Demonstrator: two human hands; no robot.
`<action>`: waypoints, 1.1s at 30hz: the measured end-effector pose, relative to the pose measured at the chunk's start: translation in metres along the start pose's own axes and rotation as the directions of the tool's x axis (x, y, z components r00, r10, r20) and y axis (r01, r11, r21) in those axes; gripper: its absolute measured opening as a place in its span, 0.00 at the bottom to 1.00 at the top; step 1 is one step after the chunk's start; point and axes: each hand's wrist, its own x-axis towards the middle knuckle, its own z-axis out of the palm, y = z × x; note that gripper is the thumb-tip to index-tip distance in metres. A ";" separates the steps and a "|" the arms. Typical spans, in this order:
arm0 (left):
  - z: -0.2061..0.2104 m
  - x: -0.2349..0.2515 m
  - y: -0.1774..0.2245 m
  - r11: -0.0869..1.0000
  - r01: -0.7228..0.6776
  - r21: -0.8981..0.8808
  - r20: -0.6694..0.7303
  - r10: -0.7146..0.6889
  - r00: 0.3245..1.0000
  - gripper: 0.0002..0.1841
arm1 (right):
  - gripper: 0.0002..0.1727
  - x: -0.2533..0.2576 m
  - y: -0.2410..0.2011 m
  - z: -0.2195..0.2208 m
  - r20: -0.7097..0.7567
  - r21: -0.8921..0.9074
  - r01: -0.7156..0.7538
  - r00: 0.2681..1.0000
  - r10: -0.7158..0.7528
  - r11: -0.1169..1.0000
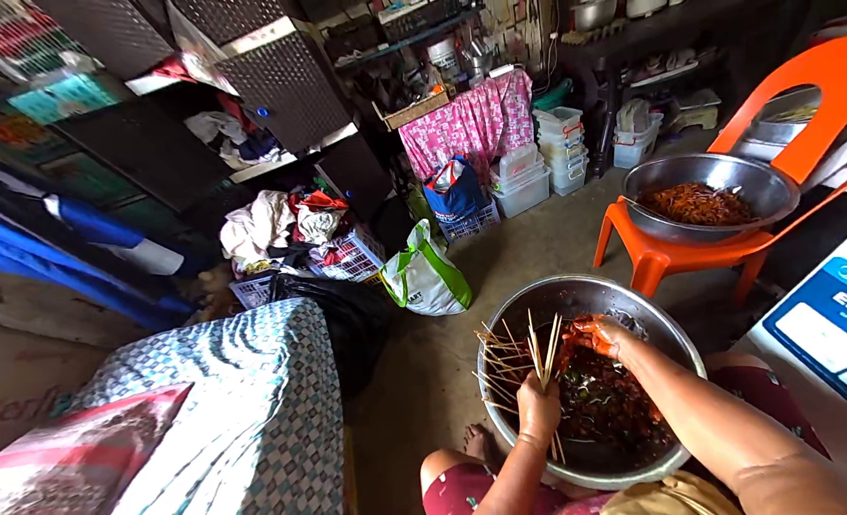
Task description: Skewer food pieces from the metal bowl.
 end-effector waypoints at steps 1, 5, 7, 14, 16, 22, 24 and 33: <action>0.000 0.000 0.000 1.000 0.001 -0.003 -0.003 -0.001 1.000 0.11 | 0.13 -0.001 0.000 0.000 0.006 -0.017 -0.002 1.000 0.002 1.000; 0.000 0.000 0.001 1.000 0.008 -0.004 -0.003 -0.008 1.000 0.10 | 0.13 -0.003 0.004 0.001 0.056 -0.087 -0.026 0.998 0.031 0.996; 0.001 0.000 -0.001 1.000 0.009 -0.004 -0.004 -0.009 1.000 0.11 | 0.13 -0.003 0.004 0.002 0.063 -0.087 -0.029 0.997 0.034 0.996; 0.001 -0.002 -0.001 1.000 0.014 -0.024 0.004 -0.014 1.000 0.10 | 0.15 -0.006 0.003 0.004 -0.012 -0.077 0.035 0.999 -0.036 0.996; 0.000 -0.002 0.000 1.000 0.011 -0.021 0.006 -0.011 1.000 0.11 | 0.13 -0.008 0.004 0.005 -0.017 -0.093 0.022 1.000 -0.024 0.995; 0.000 -0.003 -0.001 1.000 -0.002 -0.030 0.002 0.002 1.000 0.10 | 0.12 -0.008 0.004 0.003 0.057 -0.140 -0.022 0.998 0.030 0.990; 0.000 -0.003 -0.001 0.999 -0.002 -0.041 0.007 0.002 1.000 0.10 | 0.11 -0.007 0.004 0.000 0.088 -0.143 -0.042 0.995 0.055 0.989; 0.001 -0.002 -0.002 1.000 -0.008 -0.022 0.006 0.009 1.000 0.11 | 0.12 -0.006 0.009 0.001 0.095 -0.185 -0.096 0.989 0.115 0.978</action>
